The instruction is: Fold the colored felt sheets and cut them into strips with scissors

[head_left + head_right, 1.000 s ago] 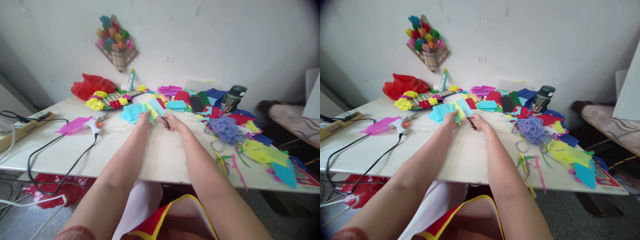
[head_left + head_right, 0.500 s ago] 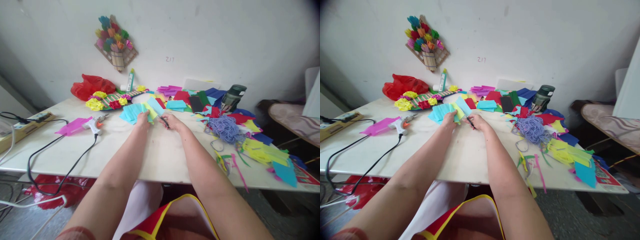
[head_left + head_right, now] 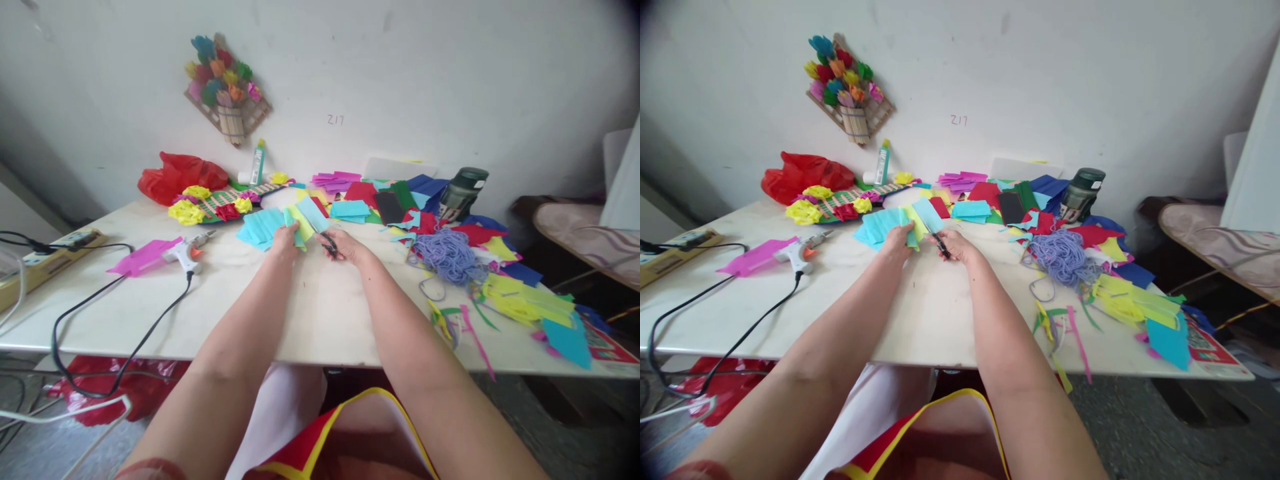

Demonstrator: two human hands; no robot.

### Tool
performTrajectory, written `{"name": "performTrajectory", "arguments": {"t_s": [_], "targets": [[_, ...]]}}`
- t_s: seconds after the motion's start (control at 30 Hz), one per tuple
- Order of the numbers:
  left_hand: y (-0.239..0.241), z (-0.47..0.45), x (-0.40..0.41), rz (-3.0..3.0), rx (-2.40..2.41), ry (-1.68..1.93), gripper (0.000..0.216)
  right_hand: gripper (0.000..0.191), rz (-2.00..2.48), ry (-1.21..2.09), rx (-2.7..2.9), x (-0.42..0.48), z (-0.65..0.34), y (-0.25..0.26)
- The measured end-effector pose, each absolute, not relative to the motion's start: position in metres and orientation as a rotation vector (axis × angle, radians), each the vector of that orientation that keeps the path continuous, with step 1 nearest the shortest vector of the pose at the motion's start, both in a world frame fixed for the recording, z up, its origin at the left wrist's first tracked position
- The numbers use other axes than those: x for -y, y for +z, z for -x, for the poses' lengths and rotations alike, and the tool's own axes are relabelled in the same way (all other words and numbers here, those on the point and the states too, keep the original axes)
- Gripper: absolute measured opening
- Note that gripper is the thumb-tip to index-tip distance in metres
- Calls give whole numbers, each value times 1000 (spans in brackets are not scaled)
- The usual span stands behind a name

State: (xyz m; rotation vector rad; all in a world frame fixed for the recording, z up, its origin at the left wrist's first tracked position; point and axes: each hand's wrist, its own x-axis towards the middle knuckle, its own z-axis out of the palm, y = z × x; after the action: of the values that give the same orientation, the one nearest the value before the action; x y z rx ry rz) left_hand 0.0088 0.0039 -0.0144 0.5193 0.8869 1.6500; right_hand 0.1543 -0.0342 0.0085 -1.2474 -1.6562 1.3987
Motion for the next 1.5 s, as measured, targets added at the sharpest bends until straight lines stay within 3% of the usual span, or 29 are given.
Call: {"name": "performTrajectory", "arguments": {"t_s": [1.5], "targets": [[-12,-11,-2,-490,-899,1605,11,23,1233,1349,1561,27,-148,1]]}}
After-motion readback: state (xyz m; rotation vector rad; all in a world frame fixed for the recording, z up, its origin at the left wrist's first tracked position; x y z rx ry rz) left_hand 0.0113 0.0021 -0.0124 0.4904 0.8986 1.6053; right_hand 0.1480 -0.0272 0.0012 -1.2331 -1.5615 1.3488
